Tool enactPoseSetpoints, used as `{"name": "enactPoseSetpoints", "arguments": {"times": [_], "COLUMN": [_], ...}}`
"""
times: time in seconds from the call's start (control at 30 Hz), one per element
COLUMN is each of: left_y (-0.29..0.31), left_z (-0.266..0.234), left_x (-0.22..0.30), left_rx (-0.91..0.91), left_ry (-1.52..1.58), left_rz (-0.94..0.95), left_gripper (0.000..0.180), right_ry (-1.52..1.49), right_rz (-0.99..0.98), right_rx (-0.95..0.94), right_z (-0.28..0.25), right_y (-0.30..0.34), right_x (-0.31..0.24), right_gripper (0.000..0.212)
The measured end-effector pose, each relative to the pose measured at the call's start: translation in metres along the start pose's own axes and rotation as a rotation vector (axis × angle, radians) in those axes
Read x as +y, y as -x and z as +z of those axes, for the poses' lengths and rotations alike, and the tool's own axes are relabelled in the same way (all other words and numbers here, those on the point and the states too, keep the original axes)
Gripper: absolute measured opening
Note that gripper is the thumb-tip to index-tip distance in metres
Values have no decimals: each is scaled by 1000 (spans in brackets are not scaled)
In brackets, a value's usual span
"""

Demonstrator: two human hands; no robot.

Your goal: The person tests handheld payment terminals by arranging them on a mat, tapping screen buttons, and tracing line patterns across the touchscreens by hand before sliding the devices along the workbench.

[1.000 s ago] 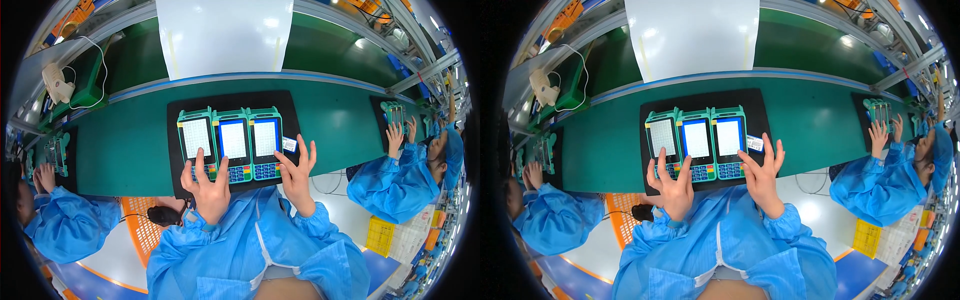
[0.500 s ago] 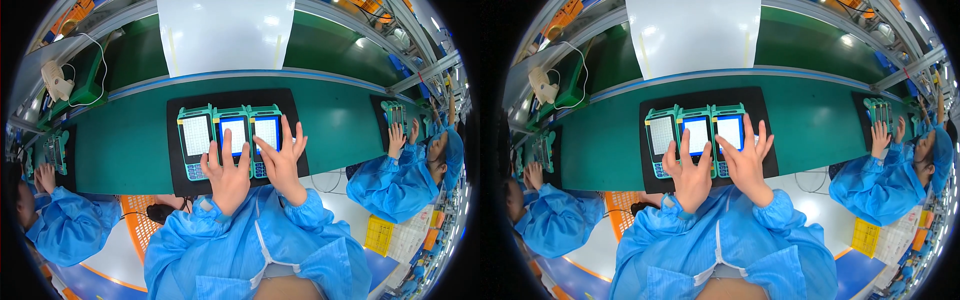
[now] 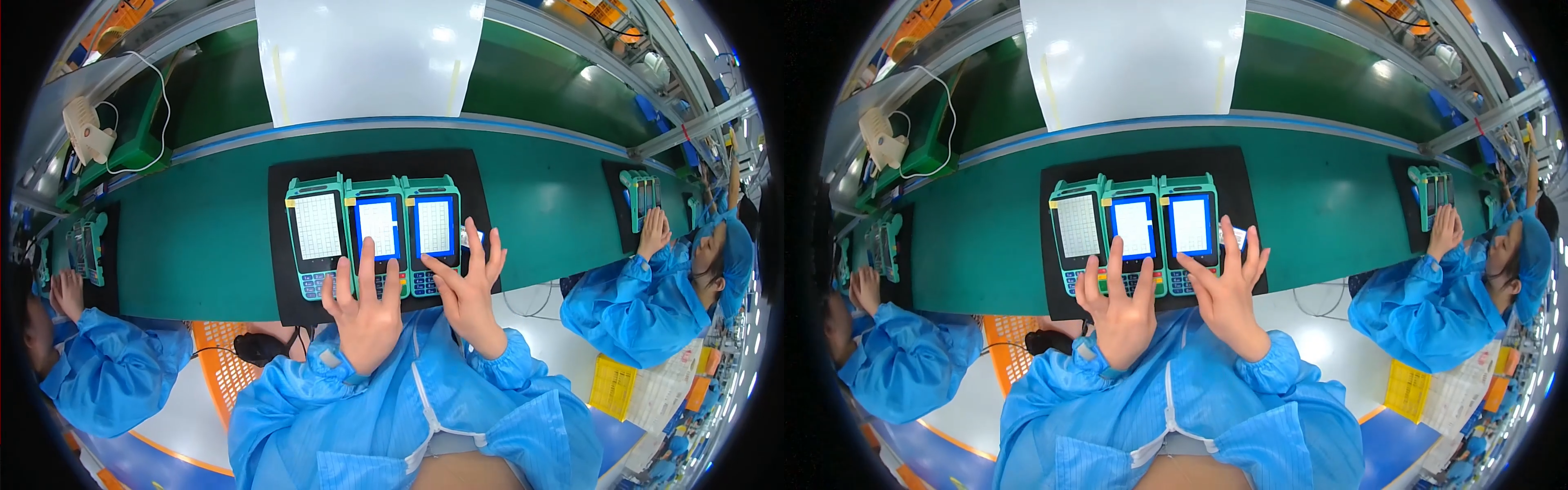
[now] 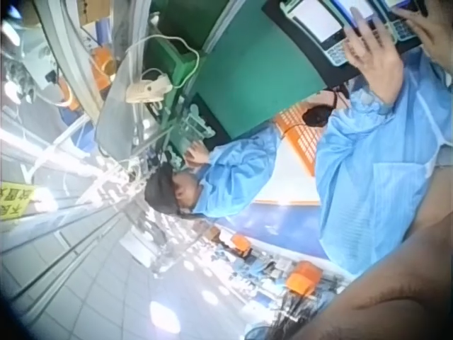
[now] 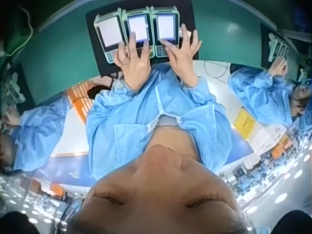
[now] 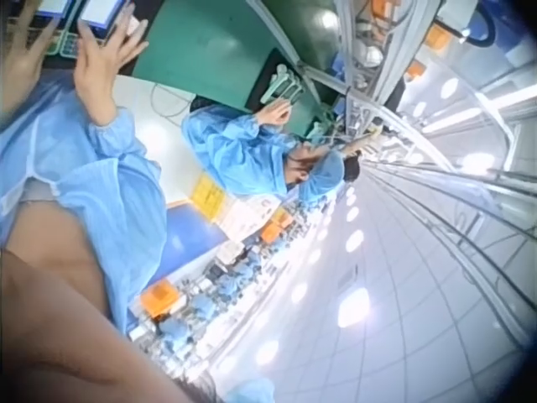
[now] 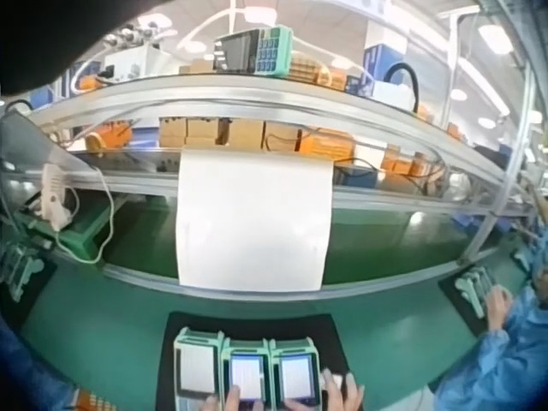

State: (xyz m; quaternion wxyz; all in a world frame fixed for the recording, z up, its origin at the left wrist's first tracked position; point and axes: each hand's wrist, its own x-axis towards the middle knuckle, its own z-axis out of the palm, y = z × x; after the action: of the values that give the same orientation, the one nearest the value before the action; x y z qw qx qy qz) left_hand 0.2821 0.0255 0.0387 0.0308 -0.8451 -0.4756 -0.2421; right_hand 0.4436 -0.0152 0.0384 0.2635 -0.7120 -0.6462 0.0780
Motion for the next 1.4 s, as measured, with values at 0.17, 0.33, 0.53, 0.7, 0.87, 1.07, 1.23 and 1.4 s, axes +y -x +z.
{"name": "enactPoseSetpoints", "arguments": {"times": [0.17, 0.33, 0.53, 0.7, 0.87, 1.07, 1.23, 1.4], "left_y": [-20, -53, -31, 2, -18, -55, -31, 5], "left_z": [4, 14, 3, -3, -2, 11, 3, -6], "left_x": [-2, -6, -5, -3, -3, -11, -10, -4], "left_rx": [12, 69, -13, -16, -4, 119, 39, -4], "left_ry": [-22, 2, -37, -31, -57, -40, -28, -176], "left_rz": [-33, -62, -50, -22, -81, -86, -81, -8], "left_gripper": [32, 36, 33, 34, 33, 33, 31, 32], "right_ry": [12, -20, -43, -14, 6, -21, -49, -47], "right_rz": [-33, -16, -26, 20, -6, 7, 3, 40], "right_rx": [92, 157, 94, 1, 103, 159, 92, 40], "right_z": [0, 2, 2, -7, -2, -4, -5, -15], "right_y": [-29, -54, -27, 2, -22, -48, -24, 1], "right_x": [2, -1, 4, 5, 13, 12, 16, 13], "right_gripper": [27, 28, 27, 29, 29, 28, 29, 28]}}
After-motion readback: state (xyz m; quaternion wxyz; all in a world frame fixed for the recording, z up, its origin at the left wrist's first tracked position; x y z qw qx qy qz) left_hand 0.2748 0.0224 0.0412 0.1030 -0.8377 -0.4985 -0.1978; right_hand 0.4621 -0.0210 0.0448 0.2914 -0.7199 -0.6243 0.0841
